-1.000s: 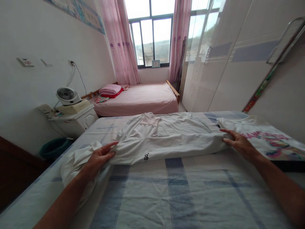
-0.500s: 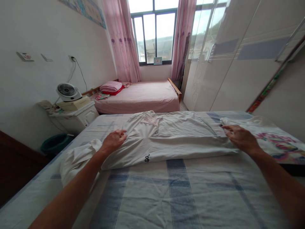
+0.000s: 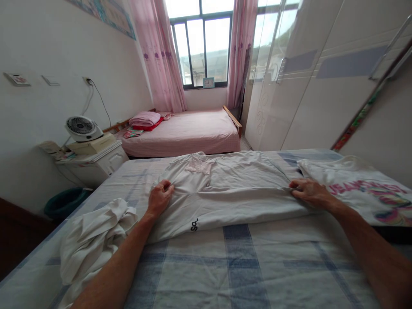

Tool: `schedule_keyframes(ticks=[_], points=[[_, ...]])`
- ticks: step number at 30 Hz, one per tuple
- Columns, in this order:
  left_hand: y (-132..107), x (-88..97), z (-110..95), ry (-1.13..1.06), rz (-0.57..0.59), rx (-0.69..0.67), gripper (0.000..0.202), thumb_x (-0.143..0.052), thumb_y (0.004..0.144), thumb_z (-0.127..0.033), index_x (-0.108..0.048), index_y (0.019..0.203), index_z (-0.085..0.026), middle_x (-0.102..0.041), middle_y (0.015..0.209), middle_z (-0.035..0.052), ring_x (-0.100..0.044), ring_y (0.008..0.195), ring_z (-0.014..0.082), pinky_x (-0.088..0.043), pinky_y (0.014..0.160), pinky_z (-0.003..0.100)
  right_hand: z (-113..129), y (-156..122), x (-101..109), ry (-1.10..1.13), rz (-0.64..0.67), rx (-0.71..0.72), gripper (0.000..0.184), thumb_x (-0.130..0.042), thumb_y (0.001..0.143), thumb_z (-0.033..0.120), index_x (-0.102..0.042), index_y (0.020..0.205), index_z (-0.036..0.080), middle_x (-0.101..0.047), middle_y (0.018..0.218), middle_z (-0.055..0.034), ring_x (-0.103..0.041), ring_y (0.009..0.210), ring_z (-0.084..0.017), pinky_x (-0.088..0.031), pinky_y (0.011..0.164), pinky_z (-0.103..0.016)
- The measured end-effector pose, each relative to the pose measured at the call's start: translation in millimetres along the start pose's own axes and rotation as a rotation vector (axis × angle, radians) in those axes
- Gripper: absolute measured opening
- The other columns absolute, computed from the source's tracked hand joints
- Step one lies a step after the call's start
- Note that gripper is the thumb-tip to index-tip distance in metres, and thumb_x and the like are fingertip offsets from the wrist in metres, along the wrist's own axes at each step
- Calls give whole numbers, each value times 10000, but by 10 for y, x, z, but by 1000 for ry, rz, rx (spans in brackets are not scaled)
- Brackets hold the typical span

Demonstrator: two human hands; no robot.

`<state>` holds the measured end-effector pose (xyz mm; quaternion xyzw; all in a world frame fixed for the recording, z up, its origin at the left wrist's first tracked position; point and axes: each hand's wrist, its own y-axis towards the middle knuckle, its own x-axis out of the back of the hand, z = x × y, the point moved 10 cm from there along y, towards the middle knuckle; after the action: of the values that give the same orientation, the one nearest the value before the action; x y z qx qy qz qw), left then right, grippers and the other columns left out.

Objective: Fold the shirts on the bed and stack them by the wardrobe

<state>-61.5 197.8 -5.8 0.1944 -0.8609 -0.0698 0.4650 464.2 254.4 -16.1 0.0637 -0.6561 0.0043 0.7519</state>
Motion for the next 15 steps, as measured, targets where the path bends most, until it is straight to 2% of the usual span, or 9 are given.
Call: schedule_keyframes(ticks=[3, 5, 7, 10, 13, 15], points=[[-104, 241, -26, -76, -245, 10, 215, -402, 846, -379, -524, 839, -202, -596, 731, 14, -563, 686, 165, -423, 679, 251, 95, -4, 162, 39, -176, 9, 297, -437, 771, 333, -643, 950, 217, -662, 1036, -82, -581, 1018, -272, -430, 838, -420], [-141, 308, 46, -51, -304, 92, 223, -389, 856, -379, -511, 914, -201, -617, 786, 42, -585, 738, 192, -428, 705, 275, 159, -36, 243, 22, -297, 7, 348, -407, 810, 333, -617, 1051, 196, -639, 1113, -106, -543, 1096, -280, -404, 901, -433], [-105, 242, 169, -1, -195, 190, 286, -398, 850, -416, -513, 986, -192, -641, 816, 74, -607, 786, 232, -433, 723, 309, 179, -64, 227, -25, -316, -19, 399, -395, 830, 319, -583, 1152, 177, -600, 1205, -126, -507, 1152, -292, -391, 926, -449], [-68, 135, 353, 37, 59, 271, 437, -420, 814, -534, -541, 1021, -169, -651, 775, 86, -617, 783, 267, -433, 706, 336, 71, -114, 158, -16, -248, -89, 453, -393, 848, 329, -533, 1241, 152, -540, 1302, -148, -489, 1188, -283, -403, 934, -423], [-182, 203, 440, -3, 218, 273, 508, -468, 748, -624, -596, 894, -155, -639, 739, 64, -601, 741, 243, -427, 662, 311, -143, -203, 141, 46, -205, -182, 522, -376, 859, 397, -497, 1281, 115, -567, 1271, -161, -523, 1161, -269, -401, 957, -373], [-341, 230, 394, -93, 345, 242, 515, -505, 707, -665, -595, 769, -162, -606, 680, 23, -570, 679, 201, -409, 609, 275, -282, -275, 94, 56, -162, -260, 586, -353, 857, 481, -484, 1297, 116, -602, 1225, -152, -554, 1121, -282, -414, 939, -374]])
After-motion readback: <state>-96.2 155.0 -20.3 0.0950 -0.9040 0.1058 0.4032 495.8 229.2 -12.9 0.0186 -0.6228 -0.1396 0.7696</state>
